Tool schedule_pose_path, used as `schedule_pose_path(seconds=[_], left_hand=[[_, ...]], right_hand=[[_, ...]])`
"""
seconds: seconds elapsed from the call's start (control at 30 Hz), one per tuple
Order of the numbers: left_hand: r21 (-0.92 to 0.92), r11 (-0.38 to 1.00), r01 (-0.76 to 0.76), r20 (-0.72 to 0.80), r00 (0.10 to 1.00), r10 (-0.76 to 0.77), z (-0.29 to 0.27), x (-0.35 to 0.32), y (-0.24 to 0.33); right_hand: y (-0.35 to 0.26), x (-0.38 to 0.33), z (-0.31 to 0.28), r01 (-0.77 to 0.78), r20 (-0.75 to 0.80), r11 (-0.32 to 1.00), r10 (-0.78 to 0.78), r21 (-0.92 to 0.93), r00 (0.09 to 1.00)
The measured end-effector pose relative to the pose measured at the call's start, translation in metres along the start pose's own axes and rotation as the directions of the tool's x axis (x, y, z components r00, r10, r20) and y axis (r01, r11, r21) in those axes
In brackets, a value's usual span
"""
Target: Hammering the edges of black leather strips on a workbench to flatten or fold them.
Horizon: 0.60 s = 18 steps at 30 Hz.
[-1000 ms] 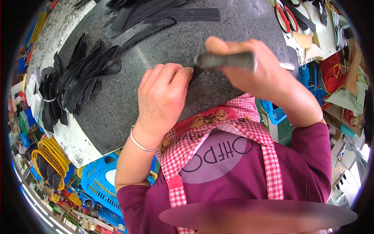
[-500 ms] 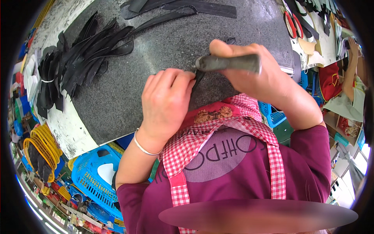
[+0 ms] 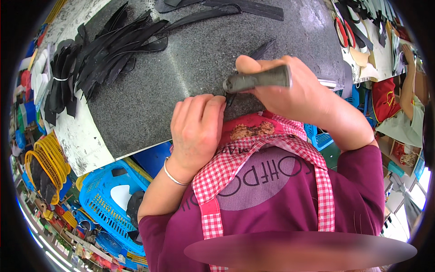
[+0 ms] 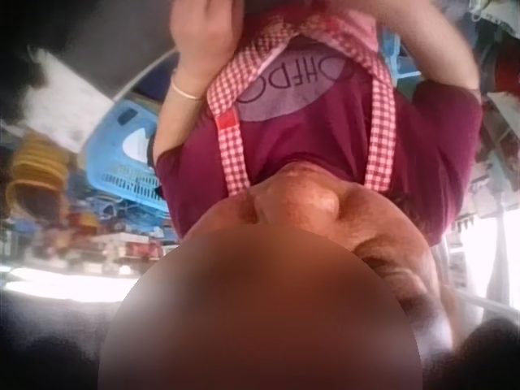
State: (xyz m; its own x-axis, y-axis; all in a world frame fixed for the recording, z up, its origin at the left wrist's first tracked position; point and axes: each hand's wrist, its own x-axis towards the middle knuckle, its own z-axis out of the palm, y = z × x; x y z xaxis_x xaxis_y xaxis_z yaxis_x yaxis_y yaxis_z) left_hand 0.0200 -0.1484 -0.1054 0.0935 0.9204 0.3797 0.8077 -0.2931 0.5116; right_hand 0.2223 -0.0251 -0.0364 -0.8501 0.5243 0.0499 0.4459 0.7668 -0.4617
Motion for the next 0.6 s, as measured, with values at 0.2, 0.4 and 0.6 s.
schedule_pose_path(seconds=[0.2, 0.4, 0.6], left_hand=[[0.022, 0.999, -0.026, -0.098, 0.995, 0.028, 0.004, -0.01, -0.004], [0.064, 0.995, -0.073, -0.065, 0.995, 0.077, 0.001, -0.018, -0.002], [0.041, 0.998, -0.049, -0.008, 0.999, 0.05, -0.008, -0.005, 0.002]], right_hand=[[-0.001, -0.002, 0.013, 0.101, -0.078, 0.993, -0.106, -0.068, 0.991], [-0.011, 0.005, 0.0, 0.017, -0.075, 1.0, -0.016, 0.014, 0.997], [0.004, -0.004, -0.003, 0.047, -0.024, 0.996, -0.048, -0.074, 0.999]])
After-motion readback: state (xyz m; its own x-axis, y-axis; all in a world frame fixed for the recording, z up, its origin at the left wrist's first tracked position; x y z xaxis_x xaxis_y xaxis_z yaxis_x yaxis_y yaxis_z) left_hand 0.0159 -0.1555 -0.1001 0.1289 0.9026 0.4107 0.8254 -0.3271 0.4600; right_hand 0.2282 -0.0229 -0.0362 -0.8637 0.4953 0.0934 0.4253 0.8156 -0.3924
